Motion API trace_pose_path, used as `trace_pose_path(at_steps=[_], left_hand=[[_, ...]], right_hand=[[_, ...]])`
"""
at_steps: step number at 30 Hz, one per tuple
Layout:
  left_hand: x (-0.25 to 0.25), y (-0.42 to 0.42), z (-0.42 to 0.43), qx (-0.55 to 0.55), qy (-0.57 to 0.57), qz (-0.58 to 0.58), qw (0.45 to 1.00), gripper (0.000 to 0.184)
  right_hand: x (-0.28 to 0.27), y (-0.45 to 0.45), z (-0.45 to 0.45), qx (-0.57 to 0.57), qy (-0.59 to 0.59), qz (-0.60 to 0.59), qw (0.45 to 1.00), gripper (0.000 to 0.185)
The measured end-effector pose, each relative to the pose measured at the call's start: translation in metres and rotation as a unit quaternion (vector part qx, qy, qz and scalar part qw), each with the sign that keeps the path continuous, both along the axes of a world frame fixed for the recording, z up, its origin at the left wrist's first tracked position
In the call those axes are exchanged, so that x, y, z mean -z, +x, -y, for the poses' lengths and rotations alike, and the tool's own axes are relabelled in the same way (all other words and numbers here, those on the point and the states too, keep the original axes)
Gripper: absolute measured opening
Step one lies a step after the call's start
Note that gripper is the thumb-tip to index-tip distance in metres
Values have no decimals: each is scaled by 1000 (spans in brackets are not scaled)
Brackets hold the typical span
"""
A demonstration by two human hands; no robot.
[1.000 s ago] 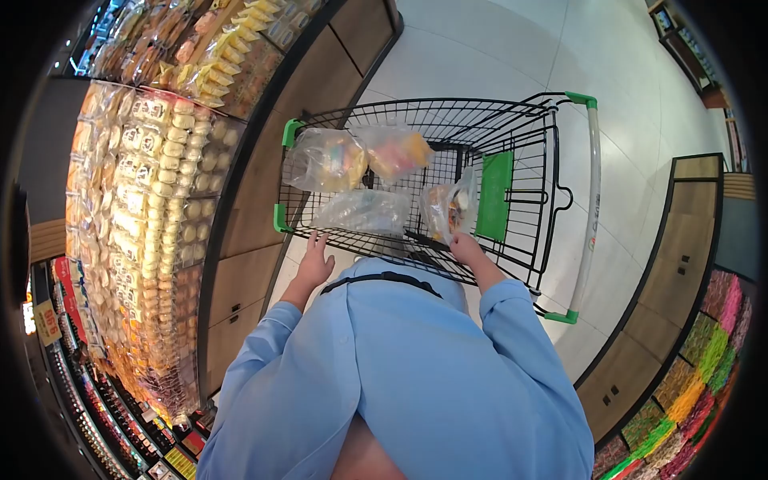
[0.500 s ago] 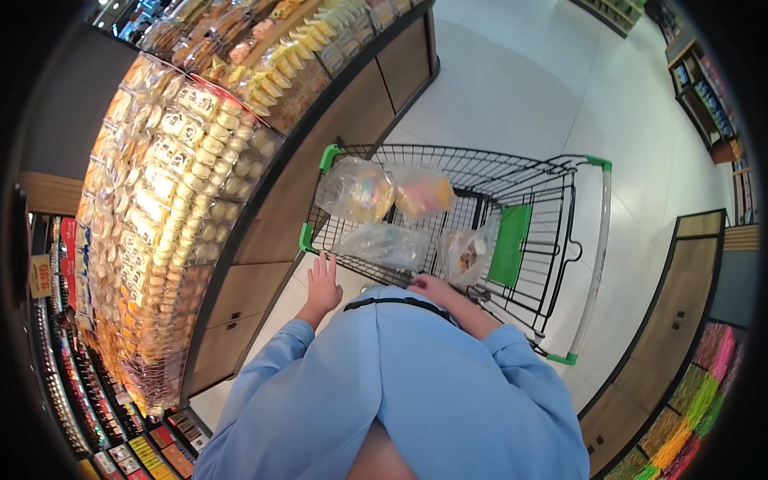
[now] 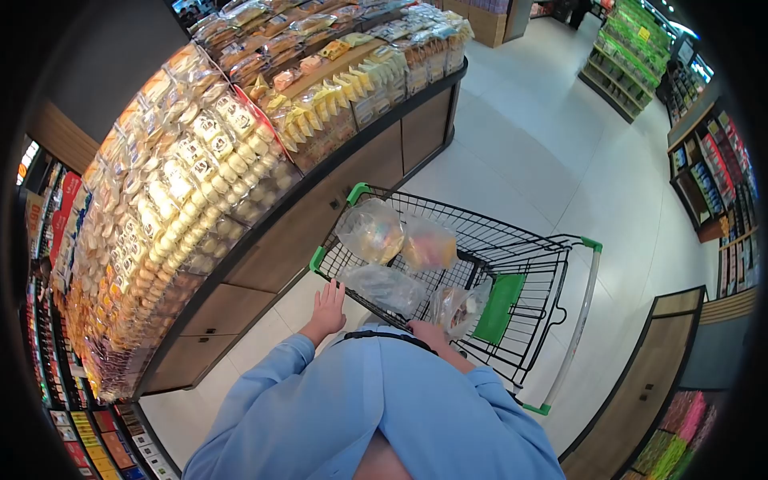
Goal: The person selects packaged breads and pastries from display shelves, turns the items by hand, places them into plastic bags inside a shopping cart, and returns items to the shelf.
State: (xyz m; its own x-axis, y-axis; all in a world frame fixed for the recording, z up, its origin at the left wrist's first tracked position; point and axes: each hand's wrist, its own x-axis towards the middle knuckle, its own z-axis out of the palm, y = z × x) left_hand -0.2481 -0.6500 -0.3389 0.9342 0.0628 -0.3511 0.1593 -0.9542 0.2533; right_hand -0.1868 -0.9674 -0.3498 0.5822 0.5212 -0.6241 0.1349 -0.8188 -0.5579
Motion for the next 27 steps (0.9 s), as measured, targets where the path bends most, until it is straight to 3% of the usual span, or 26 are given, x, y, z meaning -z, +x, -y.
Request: trace_pose_path(at_steps=[12,21,23,27], left_hand=[[1,77,-27,100,-13,-27,995,83],[29,144,-60,223,-57,84,970,77],[36,169,-71,251,-77,103,959,75],[50,220,-98,288,-79,49,953,70]], right_hand=[[29,24,-5,120,22,78,990,32],[15,66,-25,151,-83,109,979,34],[17,67,-33,191,-150,125,962,34],[38,81,-68,222,-181,229,930,32]])
